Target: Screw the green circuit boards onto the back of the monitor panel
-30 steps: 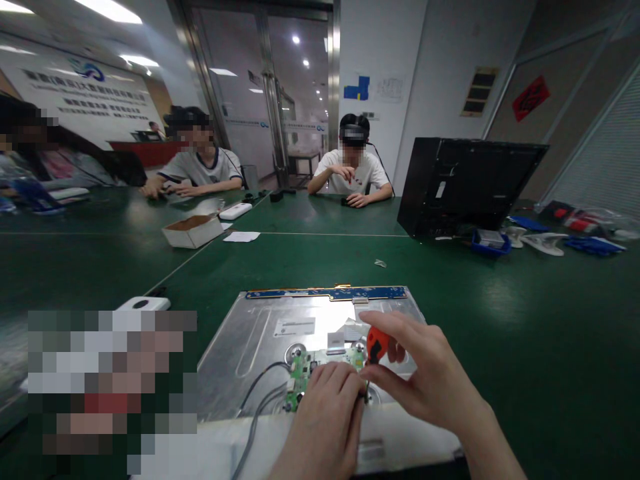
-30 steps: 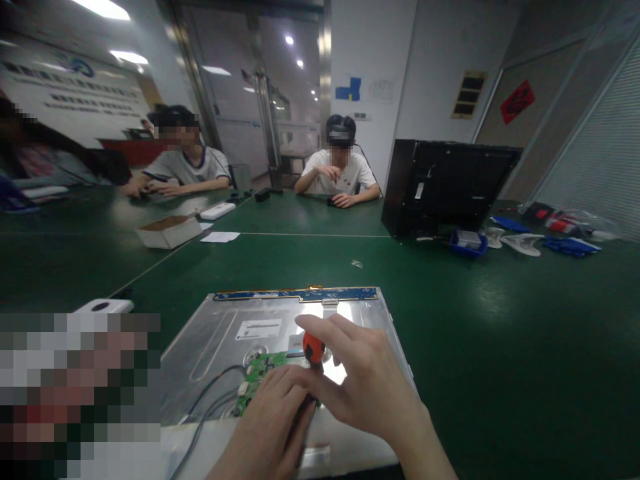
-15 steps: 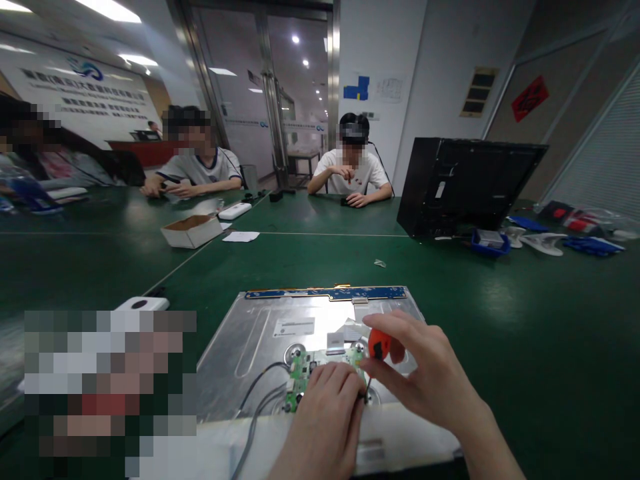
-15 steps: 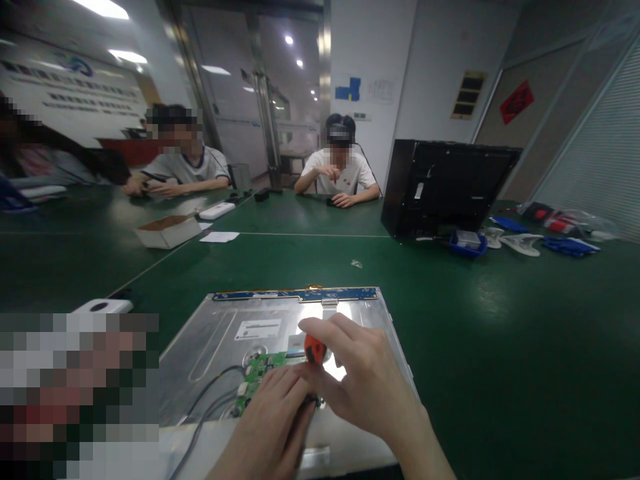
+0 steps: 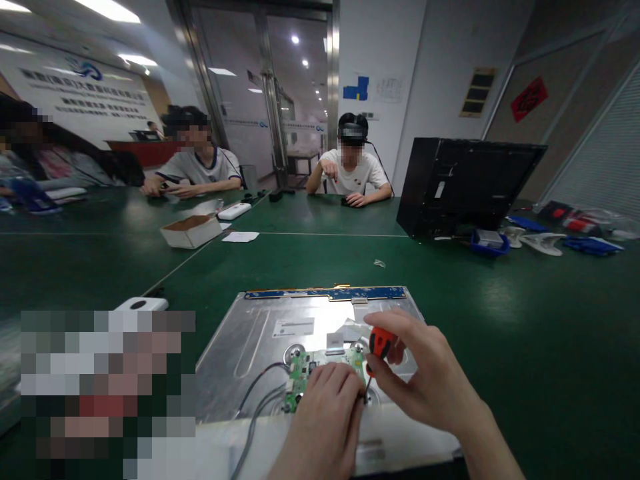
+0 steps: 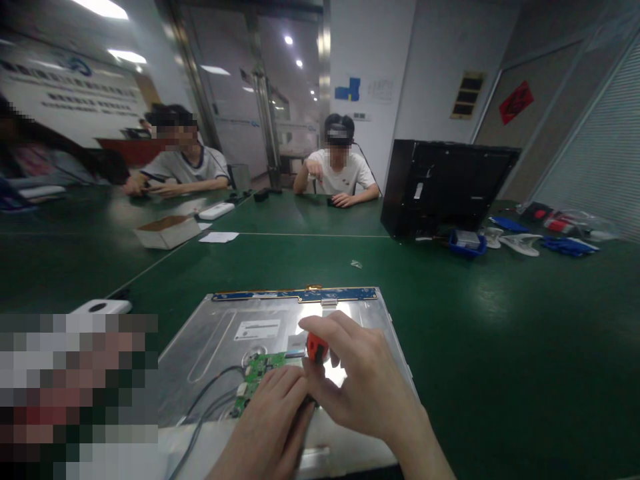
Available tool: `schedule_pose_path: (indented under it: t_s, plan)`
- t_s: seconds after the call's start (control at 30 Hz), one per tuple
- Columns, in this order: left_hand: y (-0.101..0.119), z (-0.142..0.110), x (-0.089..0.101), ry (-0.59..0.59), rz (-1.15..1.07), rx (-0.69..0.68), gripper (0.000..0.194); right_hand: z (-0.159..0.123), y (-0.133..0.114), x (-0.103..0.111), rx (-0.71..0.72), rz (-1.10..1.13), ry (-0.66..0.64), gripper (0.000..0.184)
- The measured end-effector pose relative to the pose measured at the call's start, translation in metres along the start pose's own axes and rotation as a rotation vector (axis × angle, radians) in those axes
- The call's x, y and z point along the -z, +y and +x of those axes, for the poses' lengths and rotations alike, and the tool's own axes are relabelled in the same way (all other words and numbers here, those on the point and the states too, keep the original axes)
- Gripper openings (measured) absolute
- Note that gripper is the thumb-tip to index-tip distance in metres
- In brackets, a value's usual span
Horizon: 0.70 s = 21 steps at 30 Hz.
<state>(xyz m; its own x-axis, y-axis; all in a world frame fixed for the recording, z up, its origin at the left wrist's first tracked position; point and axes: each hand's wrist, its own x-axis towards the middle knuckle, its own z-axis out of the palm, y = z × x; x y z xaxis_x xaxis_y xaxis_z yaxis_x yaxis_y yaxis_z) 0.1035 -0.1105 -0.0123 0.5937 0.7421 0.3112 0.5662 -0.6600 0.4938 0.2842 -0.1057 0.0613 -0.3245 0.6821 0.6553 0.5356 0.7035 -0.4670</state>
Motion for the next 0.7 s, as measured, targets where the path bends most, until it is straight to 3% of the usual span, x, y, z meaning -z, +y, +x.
schedule_pose_path:
  t_s: [0.2, 0.47, 0.7]
  plan:
    - [-0.0002, -0.0014, -0.0001, 0.033, 0.013, -0.014, 0.018, -0.0005, 0.0012, 0.0022, 0.005, -0.057, -0.034, 0.029]
    - [0.0014, 0.0003, 0.0021, 0.014, 0.006, -0.005, 0.020, -0.0005, -0.0042, 0.0045, -0.031, 0.027, -0.076, 0.056]
    - [-0.0007, -0.0016, -0.0001, -0.011, 0.019, 0.004, 0.020, -0.0023, 0.0004, 0.0008, -0.018, -0.012, -0.019, 0.036]
